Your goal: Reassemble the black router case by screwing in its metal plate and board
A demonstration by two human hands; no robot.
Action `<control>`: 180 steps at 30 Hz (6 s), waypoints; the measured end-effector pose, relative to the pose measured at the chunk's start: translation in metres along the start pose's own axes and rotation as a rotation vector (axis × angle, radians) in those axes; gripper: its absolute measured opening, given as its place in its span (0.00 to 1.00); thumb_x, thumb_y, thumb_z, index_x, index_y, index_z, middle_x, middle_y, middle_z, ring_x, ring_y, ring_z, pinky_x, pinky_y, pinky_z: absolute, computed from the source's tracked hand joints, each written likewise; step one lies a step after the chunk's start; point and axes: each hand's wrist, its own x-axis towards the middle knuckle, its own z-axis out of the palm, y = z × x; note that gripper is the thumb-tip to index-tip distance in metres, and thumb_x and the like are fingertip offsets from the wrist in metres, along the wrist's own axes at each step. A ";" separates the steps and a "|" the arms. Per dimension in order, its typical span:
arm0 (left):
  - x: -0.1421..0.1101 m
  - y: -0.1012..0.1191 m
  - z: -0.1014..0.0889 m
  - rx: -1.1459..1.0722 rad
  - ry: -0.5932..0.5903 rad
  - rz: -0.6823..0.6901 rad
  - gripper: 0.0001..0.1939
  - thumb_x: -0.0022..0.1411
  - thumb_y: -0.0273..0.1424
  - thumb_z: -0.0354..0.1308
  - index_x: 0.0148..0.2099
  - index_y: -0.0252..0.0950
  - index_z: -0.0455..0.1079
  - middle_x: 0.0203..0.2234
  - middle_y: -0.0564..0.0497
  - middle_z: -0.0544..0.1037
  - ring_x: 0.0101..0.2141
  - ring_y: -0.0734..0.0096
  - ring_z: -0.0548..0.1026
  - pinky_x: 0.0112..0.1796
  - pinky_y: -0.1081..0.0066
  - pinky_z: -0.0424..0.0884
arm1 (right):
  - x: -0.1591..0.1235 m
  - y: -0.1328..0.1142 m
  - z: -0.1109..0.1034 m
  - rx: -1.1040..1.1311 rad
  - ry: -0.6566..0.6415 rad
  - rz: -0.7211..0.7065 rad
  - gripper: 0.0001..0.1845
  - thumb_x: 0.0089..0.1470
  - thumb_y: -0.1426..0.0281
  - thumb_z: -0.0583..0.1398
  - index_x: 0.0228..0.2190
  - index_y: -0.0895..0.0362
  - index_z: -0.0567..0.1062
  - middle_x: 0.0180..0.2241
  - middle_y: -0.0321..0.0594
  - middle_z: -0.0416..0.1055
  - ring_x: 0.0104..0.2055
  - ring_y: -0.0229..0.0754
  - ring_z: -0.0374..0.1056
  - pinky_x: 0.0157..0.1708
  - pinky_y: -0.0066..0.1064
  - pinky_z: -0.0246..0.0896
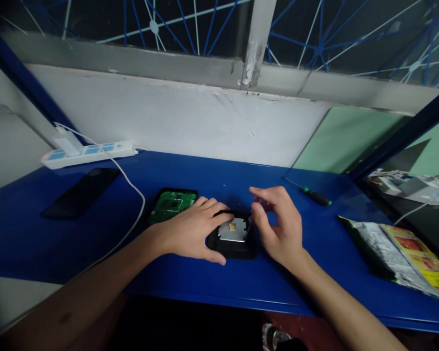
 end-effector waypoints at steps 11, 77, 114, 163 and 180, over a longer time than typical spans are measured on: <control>-0.001 -0.003 0.001 -0.075 -0.008 -0.013 0.50 0.53 0.62 0.63 0.66 0.34 0.60 0.57 0.42 0.70 0.55 0.50 0.66 0.56 0.56 0.57 | 0.004 0.009 0.002 -0.008 0.239 -0.001 0.15 0.62 0.71 0.59 0.50 0.48 0.73 0.38 0.38 0.67 0.30 0.37 0.73 0.28 0.33 0.75; 0.001 0.001 -0.002 0.054 0.014 -0.008 0.44 0.50 0.63 0.64 0.53 0.29 0.70 0.48 0.37 0.74 0.48 0.48 0.70 0.51 0.58 0.60 | 0.011 -0.003 0.045 0.035 0.050 -0.070 0.17 0.61 0.73 0.61 0.50 0.49 0.72 0.38 0.38 0.70 0.38 0.41 0.72 0.33 0.36 0.71; 0.001 0.001 -0.002 0.090 -0.014 0.000 0.44 0.52 0.62 0.62 0.56 0.29 0.69 0.53 0.36 0.74 0.52 0.46 0.70 0.53 0.56 0.61 | 0.008 -0.014 0.049 0.149 0.000 0.059 0.17 0.57 0.74 0.65 0.48 0.47 0.76 0.37 0.36 0.72 0.37 0.41 0.73 0.36 0.38 0.71; -0.001 0.000 -0.005 0.019 0.004 0.016 0.45 0.52 0.59 0.65 0.62 0.34 0.65 0.60 0.38 0.67 0.55 0.46 0.67 0.54 0.55 0.60 | -0.001 -0.012 0.047 0.214 -0.067 0.043 0.15 0.67 0.69 0.53 0.53 0.49 0.70 0.44 0.41 0.75 0.43 0.43 0.75 0.40 0.41 0.73; 0.000 0.000 -0.003 0.044 -0.003 0.010 0.43 0.53 0.61 0.63 0.58 0.32 0.68 0.53 0.39 0.73 0.50 0.48 0.69 0.52 0.56 0.60 | 0.003 -0.015 0.044 0.139 0.029 -0.003 0.14 0.59 0.73 0.63 0.46 0.49 0.75 0.38 0.39 0.73 0.36 0.43 0.74 0.33 0.39 0.74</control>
